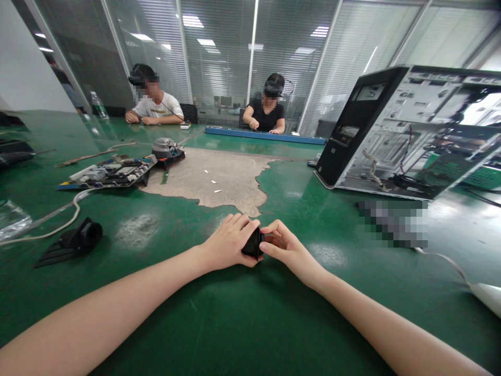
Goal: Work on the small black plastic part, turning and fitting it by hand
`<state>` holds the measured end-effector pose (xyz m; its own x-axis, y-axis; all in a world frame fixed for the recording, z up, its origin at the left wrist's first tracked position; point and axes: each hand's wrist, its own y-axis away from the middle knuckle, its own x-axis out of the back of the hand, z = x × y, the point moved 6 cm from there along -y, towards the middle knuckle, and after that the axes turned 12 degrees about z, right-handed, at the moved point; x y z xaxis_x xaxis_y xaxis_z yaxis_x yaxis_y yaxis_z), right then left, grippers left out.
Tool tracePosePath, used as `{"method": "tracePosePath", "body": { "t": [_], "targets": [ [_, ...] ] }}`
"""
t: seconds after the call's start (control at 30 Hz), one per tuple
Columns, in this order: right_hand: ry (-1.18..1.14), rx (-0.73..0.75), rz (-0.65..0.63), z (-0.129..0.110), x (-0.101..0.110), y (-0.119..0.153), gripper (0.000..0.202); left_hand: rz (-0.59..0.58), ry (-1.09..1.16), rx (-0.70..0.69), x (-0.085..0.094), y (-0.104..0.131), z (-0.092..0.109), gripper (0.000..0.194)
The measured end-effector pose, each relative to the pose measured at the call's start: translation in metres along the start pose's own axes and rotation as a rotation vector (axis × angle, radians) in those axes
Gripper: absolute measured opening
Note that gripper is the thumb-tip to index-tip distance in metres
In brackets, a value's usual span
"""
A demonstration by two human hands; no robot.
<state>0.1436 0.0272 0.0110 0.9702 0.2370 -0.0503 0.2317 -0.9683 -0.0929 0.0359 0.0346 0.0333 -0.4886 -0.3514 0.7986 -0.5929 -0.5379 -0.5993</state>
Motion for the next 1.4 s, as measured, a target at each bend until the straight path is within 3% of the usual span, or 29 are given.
{"method": "tracePosePath", "body": {
  "t": [0.2, 0.4, 0.6, 0.93, 1.17, 1.4],
  "targets": [
    [0.079, 0.004, 0.04, 0.0011, 0.003, -0.0016, 0.029, -0.003, 0.003, 0.007, -0.0002, -0.0004, -0.0001, 0.055],
    [0.009, -0.006, -0.016, -0.0025, -0.0003, -0.0001, 0.037, -0.024, -0.009, 0.0, -0.0007, -0.0002, 0.0005, 0.056],
    [-0.001, -0.005, 0.012, -0.0015, -0.0007, 0.0001, 0.026, 0.011, 0.023, 0.013, 0.0001, -0.0005, -0.0004, 0.052],
    [0.023, 0.002, -0.012, -0.0011, -0.0001, -0.001, 0.036, -0.006, 0.012, 0.007, 0.0002, -0.0006, 0.0, 0.053],
    [-0.011, -0.014, -0.002, -0.0023, -0.0013, 0.0005, 0.027, 0.025, 0.03, 0.013, -0.0015, -0.0006, -0.0003, 0.051],
    [0.029, -0.021, 0.019, 0.0018, 0.0022, -0.0018, 0.033, 0.013, 0.032, 0.018, -0.0011, -0.0013, -0.0005, 0.052]
  ]
}}
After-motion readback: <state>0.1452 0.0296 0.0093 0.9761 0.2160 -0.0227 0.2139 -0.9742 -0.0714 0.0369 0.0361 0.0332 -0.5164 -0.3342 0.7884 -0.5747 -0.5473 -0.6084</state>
